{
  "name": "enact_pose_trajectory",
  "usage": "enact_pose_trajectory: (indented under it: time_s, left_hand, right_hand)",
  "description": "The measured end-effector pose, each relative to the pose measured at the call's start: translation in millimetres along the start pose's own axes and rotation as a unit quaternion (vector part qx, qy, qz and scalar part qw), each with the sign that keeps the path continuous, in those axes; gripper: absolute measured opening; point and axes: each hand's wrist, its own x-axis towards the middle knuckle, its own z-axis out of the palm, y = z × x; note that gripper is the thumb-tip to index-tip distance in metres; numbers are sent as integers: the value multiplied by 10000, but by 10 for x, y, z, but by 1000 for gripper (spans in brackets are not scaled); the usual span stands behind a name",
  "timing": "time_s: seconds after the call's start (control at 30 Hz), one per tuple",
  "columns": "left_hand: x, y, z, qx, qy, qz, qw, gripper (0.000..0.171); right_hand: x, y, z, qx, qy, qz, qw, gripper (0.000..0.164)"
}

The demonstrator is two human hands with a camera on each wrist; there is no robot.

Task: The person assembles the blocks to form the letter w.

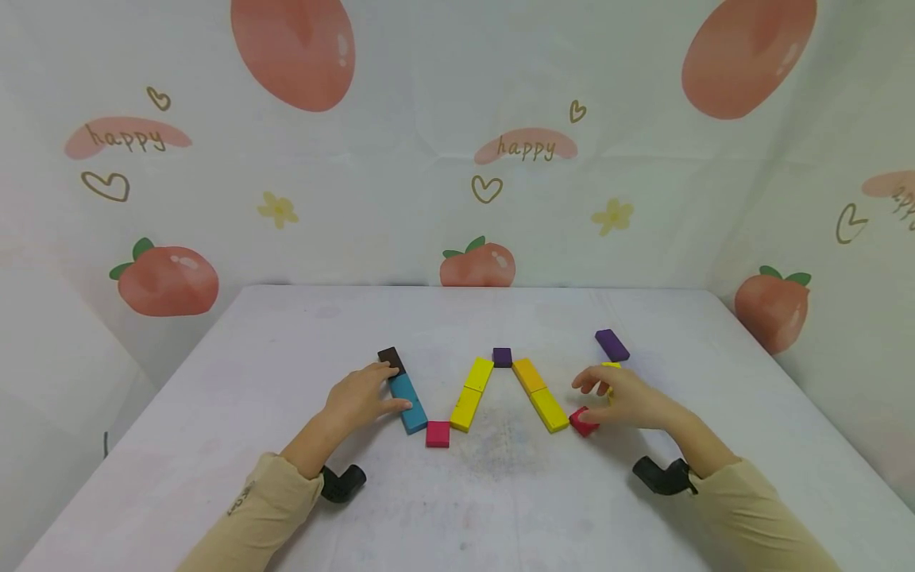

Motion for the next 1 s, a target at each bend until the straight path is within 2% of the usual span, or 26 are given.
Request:
enact_pose_trajectory:
  time_s: [0.2,0.47,0.8,1.0]
  left_hand:
    - [0,2,-1,84,21,12,10000,64]
    - [3,6,-6,57,-6,10,10000,65]
    - [2,16,-11,65,-12,-3,10000,65]
    - [-12,22,-14,39,-39,-8,10000,65]
  right_hand:
    - [-47,81,-26,-36,-384,-390,9985,40]
    - [-42,134,27,95,-608,-539,9967,34]
    - [-47,152,52,-77,-512,-611,9968,28]
    - [-63,105,46,-7,-605,-339,9976,27]
